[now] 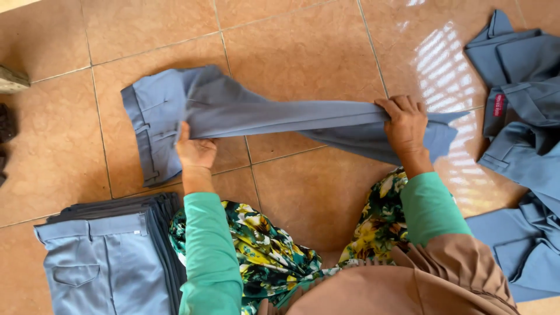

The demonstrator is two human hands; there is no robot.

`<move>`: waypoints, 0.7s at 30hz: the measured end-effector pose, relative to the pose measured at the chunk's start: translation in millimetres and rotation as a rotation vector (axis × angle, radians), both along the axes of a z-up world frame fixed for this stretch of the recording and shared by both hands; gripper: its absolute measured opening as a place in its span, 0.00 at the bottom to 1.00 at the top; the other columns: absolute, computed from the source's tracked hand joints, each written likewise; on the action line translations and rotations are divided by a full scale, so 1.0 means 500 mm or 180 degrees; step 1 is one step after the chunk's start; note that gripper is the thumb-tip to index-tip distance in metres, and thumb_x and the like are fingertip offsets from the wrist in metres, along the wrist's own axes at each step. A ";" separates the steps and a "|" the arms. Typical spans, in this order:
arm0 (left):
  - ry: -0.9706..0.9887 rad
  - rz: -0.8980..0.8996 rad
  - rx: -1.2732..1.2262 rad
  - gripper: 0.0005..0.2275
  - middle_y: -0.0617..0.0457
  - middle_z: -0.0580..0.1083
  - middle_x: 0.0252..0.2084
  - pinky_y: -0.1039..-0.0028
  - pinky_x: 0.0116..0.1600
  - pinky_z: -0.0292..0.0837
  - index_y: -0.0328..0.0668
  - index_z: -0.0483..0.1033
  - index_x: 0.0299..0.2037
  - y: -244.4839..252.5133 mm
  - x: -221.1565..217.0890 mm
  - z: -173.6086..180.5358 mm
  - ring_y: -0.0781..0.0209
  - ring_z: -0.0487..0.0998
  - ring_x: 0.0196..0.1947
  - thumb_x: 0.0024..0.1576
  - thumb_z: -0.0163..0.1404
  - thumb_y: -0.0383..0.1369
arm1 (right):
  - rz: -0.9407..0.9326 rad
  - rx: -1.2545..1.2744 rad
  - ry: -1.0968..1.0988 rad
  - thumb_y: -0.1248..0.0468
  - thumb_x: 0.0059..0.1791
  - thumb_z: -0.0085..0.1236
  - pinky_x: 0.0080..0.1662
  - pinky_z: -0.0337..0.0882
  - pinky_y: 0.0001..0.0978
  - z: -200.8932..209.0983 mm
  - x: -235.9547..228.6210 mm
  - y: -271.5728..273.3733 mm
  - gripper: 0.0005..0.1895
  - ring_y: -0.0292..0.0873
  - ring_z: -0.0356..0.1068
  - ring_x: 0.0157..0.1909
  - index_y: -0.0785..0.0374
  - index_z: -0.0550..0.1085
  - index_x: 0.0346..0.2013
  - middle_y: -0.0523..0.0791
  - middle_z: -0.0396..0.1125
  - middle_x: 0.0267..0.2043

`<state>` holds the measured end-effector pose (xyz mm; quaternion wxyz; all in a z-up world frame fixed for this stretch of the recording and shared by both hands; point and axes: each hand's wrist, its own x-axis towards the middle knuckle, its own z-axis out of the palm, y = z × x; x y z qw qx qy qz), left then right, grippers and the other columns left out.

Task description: Folding and stacking grey trousers on the floor in a sewing factory.

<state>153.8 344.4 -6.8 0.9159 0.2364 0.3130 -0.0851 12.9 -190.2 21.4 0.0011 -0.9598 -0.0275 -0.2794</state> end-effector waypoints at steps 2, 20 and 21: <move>-0.0050 0.0409 -0.0079 0.31 0.29 0.70 0.62 0.39 0.69 0.63 0.29 0.62 0.65 0.022 -0.003 0.054 0.29 0.71 0.63 0.58 0.54 0.45 | 0.0232 0.0154 -0.0125 0.69 0.47 0.54 0.46 0.67 0.35 0.057 -0.015 0.053 0.22 0.42 0.68 0.45 0.40 0.81 0.48 0.37 0.66 0.41; 0.1599 0.0279 0.1130 0.49 0.32 0.30 0.78 0.56 0.78 0.18 0.45 0.36 0.77 -0.188 -0.293 0.023 0.43 0.28 0.79 0.54 0.56 0.57 | 0.1083 0.0257 0.0808 0.65 0.46 0.49 0.38 0.68 0.38 -0.177 -0.177 0.312 0.19 0.45 0.64 0.39 0.44 0.75 0.50 0.41 0.60 0.36; 0.1751 -0.0139 0.0799 0.54 0.34 0.30 0.78 0.56 0.78 0.15 0.40 0.31 0.77 -0.234 -0.302 0.028 0.46 0.26 0.78 0.53 0.56 0.60 | 0.1084 0.0346 0.0678 0.65 0.46 0.47 0.37 0.67 0.37 -0.178 -0.177 0.307 0.20 0.45 0.63 0.39 0.44 0.76 0.49 0.40 0.59 0.36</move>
